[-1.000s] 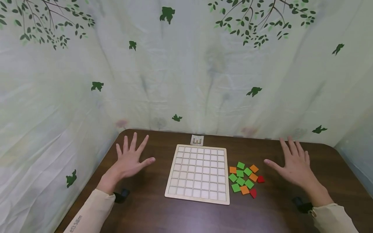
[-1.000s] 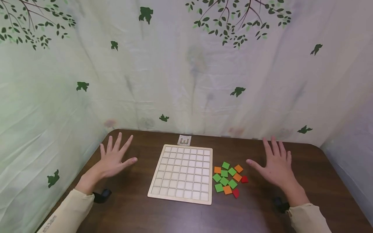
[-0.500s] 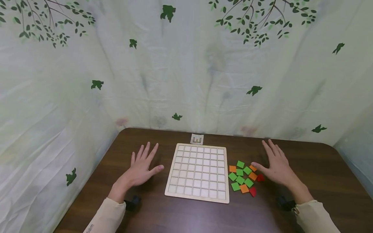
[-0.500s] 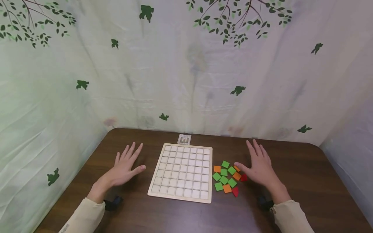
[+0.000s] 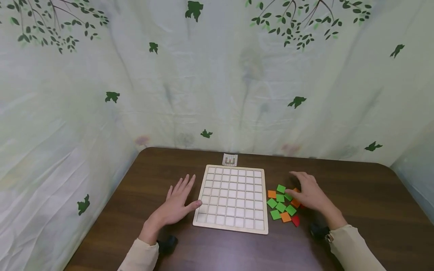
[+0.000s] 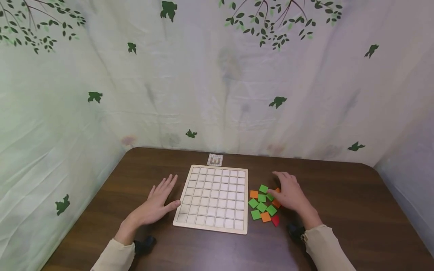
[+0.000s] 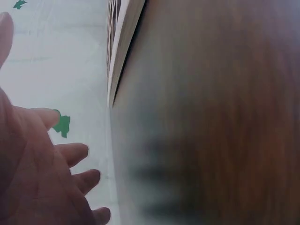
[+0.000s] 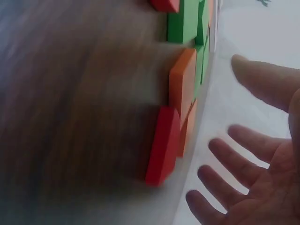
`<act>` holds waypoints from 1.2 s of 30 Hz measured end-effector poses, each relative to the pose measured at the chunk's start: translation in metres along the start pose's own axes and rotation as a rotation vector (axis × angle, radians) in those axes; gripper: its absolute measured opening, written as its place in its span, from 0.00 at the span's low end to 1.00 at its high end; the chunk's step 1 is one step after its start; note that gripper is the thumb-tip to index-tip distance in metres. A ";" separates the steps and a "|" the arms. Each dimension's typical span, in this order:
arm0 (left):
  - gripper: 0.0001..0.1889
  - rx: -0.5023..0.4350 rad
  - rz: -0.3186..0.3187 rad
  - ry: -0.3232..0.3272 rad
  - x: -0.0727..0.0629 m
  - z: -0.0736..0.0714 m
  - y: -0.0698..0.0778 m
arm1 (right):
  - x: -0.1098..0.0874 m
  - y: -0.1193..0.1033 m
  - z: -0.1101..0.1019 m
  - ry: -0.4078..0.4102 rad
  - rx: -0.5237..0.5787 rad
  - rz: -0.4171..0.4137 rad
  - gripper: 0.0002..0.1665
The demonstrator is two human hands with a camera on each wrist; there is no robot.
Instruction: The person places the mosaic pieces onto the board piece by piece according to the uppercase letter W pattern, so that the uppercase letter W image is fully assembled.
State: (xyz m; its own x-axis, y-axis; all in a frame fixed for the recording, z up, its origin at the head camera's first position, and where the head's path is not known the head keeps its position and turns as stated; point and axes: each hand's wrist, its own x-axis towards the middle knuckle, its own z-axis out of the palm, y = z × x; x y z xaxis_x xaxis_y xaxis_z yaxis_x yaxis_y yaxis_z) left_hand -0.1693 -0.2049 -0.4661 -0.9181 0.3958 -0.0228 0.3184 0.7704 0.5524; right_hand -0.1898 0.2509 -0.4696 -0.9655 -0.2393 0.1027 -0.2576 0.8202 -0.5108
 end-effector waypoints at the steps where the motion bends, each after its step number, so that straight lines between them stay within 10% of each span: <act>1: 0.47 -0.009 -0.002 -0.011 0.000 0.001 0.001 | 0.001 -0.001 0.001 -0.007 0.002 -0.002 0.39; 16: 0.57 -0.054 0.056 -0.138 0.000 0.011 0.009 | 0.015 -0.010 0.009 -0.082 -0.010 -0.006 0.20; 36: 0.59 -0.065 0.105 -0.132 0.001 0.015 0.001 | 0.020 -0.015 0.007 -0.094 -0.090 0.021 0.14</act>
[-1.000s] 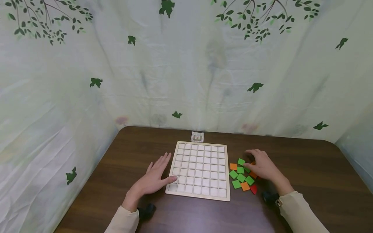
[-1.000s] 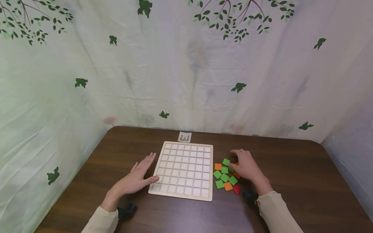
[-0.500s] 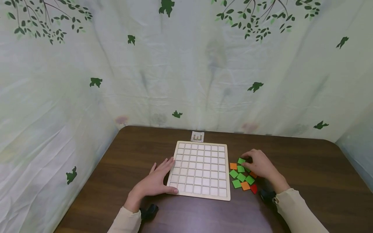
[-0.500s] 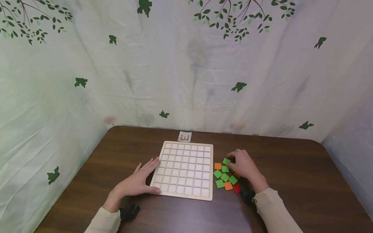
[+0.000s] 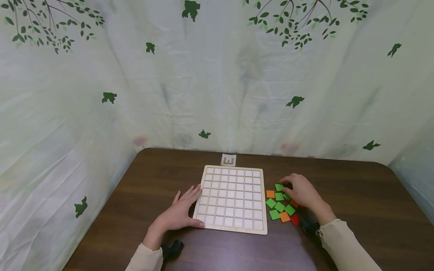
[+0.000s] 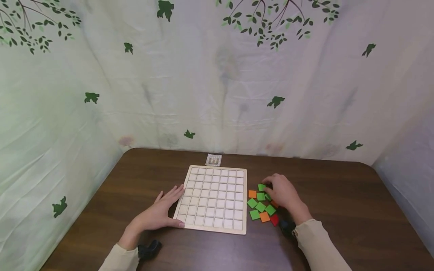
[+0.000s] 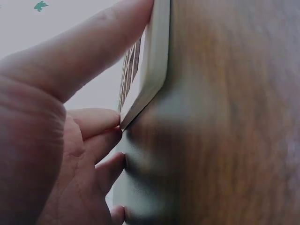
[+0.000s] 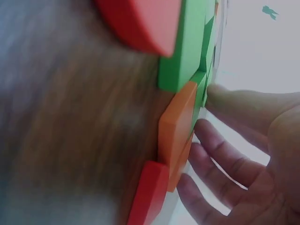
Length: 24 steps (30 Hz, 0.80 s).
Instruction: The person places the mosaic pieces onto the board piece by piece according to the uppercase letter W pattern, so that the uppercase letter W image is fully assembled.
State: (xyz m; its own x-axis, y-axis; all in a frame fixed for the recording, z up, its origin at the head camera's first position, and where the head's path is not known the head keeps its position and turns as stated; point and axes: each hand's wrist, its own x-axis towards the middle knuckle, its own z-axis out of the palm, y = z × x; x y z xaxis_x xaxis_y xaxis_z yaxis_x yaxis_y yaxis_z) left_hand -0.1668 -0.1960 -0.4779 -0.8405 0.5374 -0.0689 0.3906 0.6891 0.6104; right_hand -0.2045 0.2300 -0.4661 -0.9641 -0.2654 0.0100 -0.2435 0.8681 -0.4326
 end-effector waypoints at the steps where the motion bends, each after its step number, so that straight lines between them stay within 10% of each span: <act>1: 0.59 -0.003 0.001 0.002 0.000 0.000 0.000 | 0.000 0.000 0.000 -0.003 -0.006 0.000 0.15; 24: 0.59 -0.038 -0.018 -0.011 0.001 0.001 0.000 | -0.002 -0.006 0.000 0.002 0.044 0.037 0.17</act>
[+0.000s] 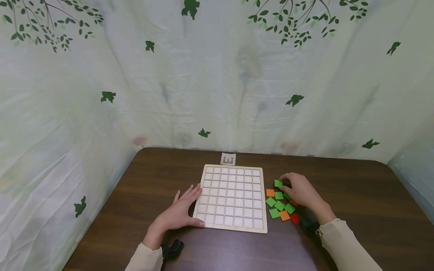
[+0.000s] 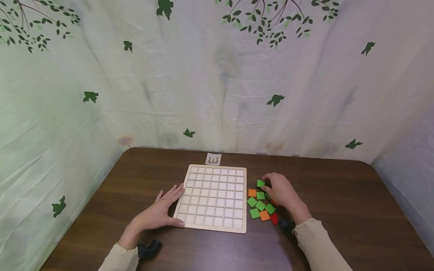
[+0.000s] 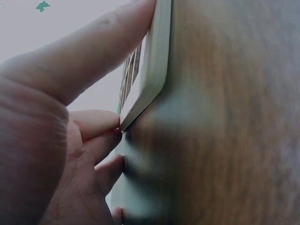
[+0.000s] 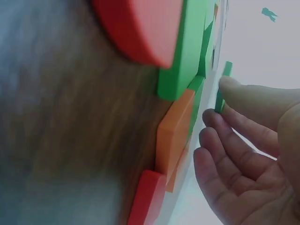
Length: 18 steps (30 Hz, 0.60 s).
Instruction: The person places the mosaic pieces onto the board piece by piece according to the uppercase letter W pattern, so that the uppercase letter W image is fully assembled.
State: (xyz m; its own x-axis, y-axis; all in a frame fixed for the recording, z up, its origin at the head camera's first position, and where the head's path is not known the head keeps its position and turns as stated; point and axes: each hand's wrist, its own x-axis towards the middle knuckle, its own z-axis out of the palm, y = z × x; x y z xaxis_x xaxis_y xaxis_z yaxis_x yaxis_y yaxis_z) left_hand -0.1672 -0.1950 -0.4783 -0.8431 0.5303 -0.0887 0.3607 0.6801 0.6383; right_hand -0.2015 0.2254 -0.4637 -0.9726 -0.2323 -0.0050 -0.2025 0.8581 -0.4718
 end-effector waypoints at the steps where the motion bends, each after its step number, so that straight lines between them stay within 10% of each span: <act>1: 0.59 -0.001 -0.003 -0.002 0.000 0.000 0.000 | -0.001 -0.001 0.000 0.006 0.006 -0.004 0.17; 18: 0.59 -0.024 0.001 0.005 -0.001 -0.001 0.002 | -0.006 -0.020 0.007 0.088 0.115 -0.130 0.16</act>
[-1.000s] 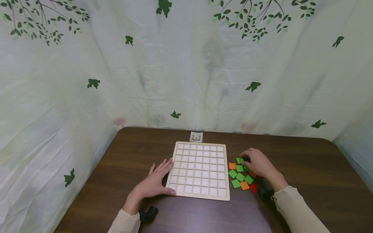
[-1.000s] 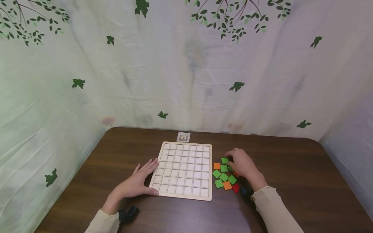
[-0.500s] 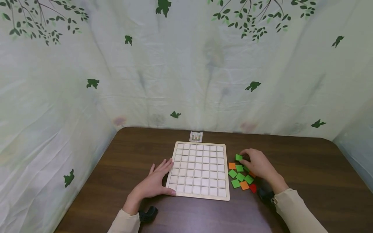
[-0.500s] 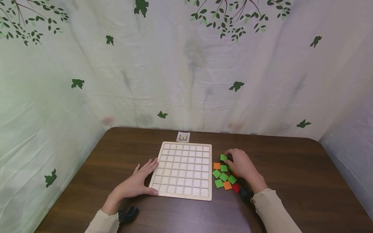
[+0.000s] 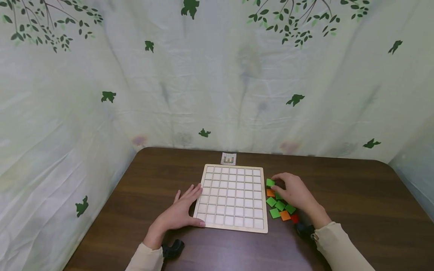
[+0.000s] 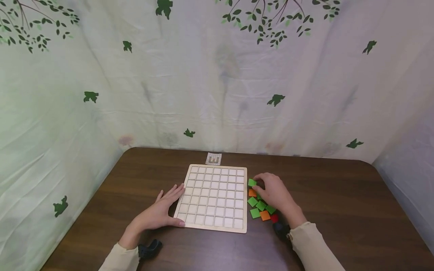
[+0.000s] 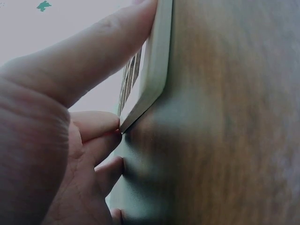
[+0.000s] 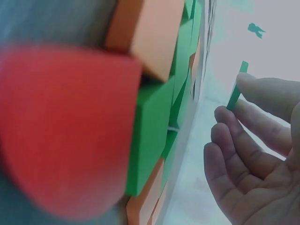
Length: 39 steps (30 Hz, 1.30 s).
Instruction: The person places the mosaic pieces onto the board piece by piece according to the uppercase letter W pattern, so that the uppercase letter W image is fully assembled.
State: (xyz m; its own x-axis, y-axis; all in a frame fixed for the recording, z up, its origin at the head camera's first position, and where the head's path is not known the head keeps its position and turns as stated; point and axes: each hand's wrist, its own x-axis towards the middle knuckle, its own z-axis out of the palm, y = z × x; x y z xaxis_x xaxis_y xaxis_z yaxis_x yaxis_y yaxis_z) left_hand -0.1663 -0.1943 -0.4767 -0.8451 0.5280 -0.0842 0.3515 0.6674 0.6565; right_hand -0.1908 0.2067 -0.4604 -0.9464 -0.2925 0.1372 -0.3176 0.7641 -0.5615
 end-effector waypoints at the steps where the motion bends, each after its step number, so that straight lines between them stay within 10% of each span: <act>1: 0.59 0.001 0.000 0.001 0.000 0.000 0.000 | 0.000 -0.001 0.001 0.003 0.003 -0.002 0.16; 39: 0.60 0.002 -0.012 0.001 0.002 0.002 -0.003 | 0.029 -0.031 0.030 -0.086 0.025 0.036 0.13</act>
State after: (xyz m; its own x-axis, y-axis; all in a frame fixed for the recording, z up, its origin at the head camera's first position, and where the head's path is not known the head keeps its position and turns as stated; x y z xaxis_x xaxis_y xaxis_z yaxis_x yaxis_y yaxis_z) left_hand -0.1684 -0.1946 -0.4801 -0.8497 0.5194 -0.0912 0.3422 0.6747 0.6539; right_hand -0.2064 0.1573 -0.4640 -0.9482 -0.3143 0.0467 -0.2811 0.7609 -0.5848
